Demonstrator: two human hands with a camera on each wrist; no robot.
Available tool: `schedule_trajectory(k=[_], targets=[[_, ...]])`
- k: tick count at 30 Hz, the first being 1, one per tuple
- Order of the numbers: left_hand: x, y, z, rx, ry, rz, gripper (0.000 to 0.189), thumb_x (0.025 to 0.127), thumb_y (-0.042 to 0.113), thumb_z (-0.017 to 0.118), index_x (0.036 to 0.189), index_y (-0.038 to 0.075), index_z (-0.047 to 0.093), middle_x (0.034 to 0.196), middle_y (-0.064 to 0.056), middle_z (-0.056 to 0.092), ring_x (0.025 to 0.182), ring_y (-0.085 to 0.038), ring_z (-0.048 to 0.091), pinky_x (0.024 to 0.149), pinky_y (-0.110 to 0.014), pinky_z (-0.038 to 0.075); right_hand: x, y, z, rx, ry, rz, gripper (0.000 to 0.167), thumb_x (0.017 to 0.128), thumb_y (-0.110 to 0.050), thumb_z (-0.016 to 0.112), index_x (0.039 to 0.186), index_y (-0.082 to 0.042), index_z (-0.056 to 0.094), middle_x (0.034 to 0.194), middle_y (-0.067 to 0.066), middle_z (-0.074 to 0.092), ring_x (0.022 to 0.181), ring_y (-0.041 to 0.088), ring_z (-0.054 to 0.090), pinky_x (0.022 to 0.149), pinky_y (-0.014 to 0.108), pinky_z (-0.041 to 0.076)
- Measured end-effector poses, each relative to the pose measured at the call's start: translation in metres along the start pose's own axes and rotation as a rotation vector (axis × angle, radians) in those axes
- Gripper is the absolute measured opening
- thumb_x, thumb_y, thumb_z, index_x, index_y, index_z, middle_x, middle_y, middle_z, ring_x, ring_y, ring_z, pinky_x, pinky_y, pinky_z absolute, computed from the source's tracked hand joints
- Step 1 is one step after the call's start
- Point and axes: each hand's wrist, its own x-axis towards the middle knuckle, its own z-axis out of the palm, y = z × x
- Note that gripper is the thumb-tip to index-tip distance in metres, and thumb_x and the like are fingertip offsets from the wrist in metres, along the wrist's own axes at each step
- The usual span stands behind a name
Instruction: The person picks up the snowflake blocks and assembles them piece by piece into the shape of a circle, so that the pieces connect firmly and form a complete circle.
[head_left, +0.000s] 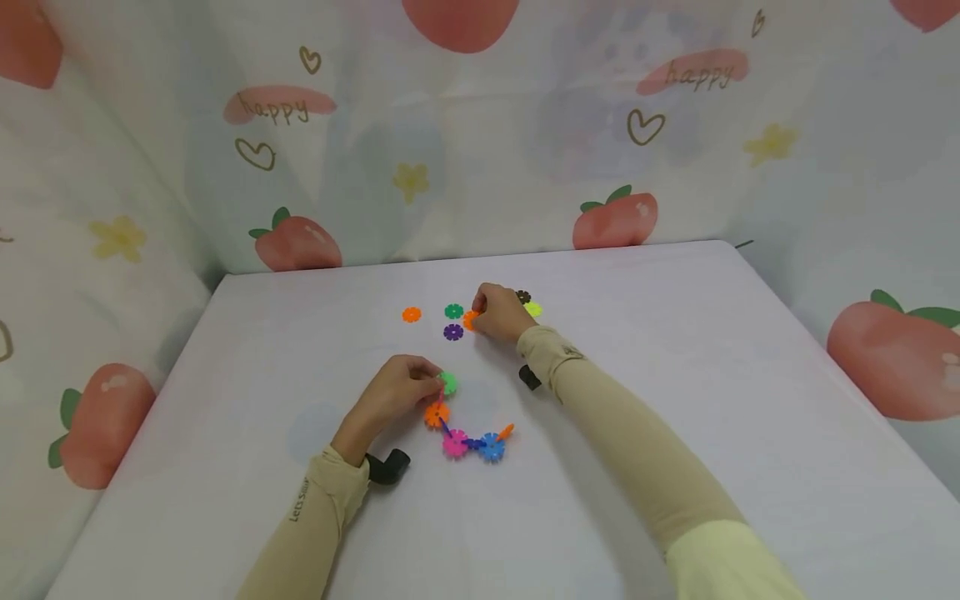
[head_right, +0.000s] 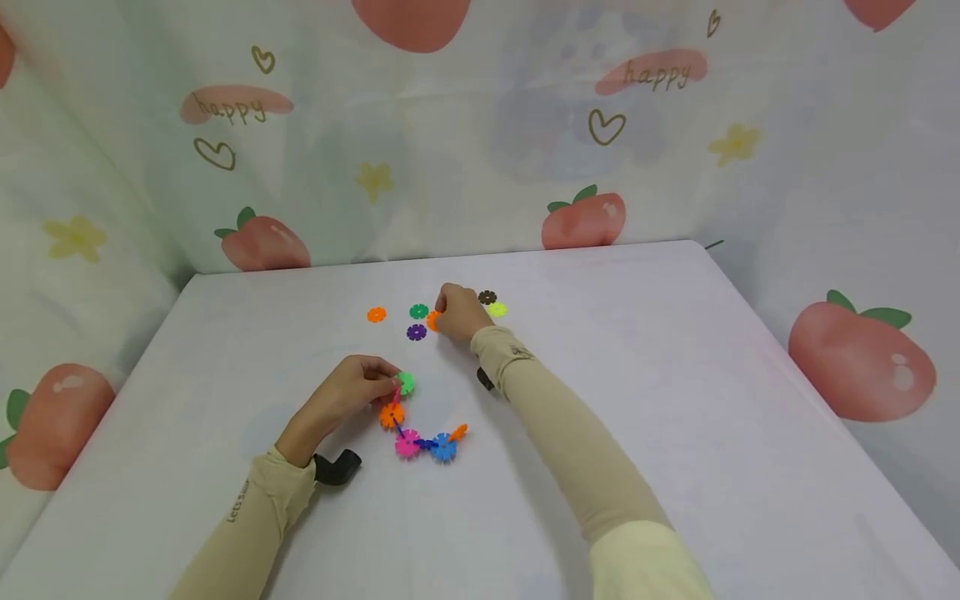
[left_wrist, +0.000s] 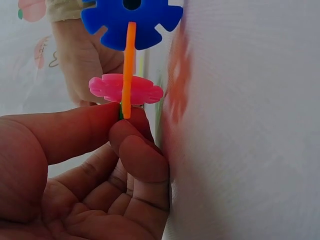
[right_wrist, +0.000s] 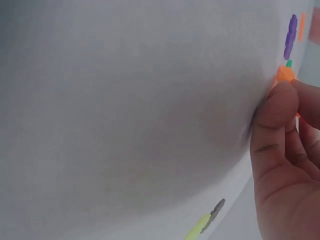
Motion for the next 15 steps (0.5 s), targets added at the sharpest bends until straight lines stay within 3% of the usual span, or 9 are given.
schedule_trajectory(k=[10,15], targets=[[0.001,-0.002,0.001,0.01,0.006,0.01,0.02,0.102,0.013,0.072,0.117,0.001,0.076,0.094,-0.008,0.071,0.084,-0.022,0.061,0.073,-0.029,0.051,-0.012,0.006,-0.007,0.098,-0.014,-0.023,0.021,0.094,0.005,0.067,0.114,0.003,0.071,0.103,0.014,0.066,0.09,0.025,0.059,0.076,0.028,0.054],[0.0,-0.001,0.002,0.028,0.011,0.0,0.021,0.102,0.014,0.073,0.118,0.003,0.077,0.096,-0.008,0.07,0.086,-0.022,0.061,0.074,-0.029,0.052,-0.022,0.007,-0.013,0.142,-0.027,-0.031,0.017,0.094,0.005,0.07,0.111,0.003,0.072,0.1,0.013,0.067,0.081,0.022,0.059,0.069,0.024,0.053]])
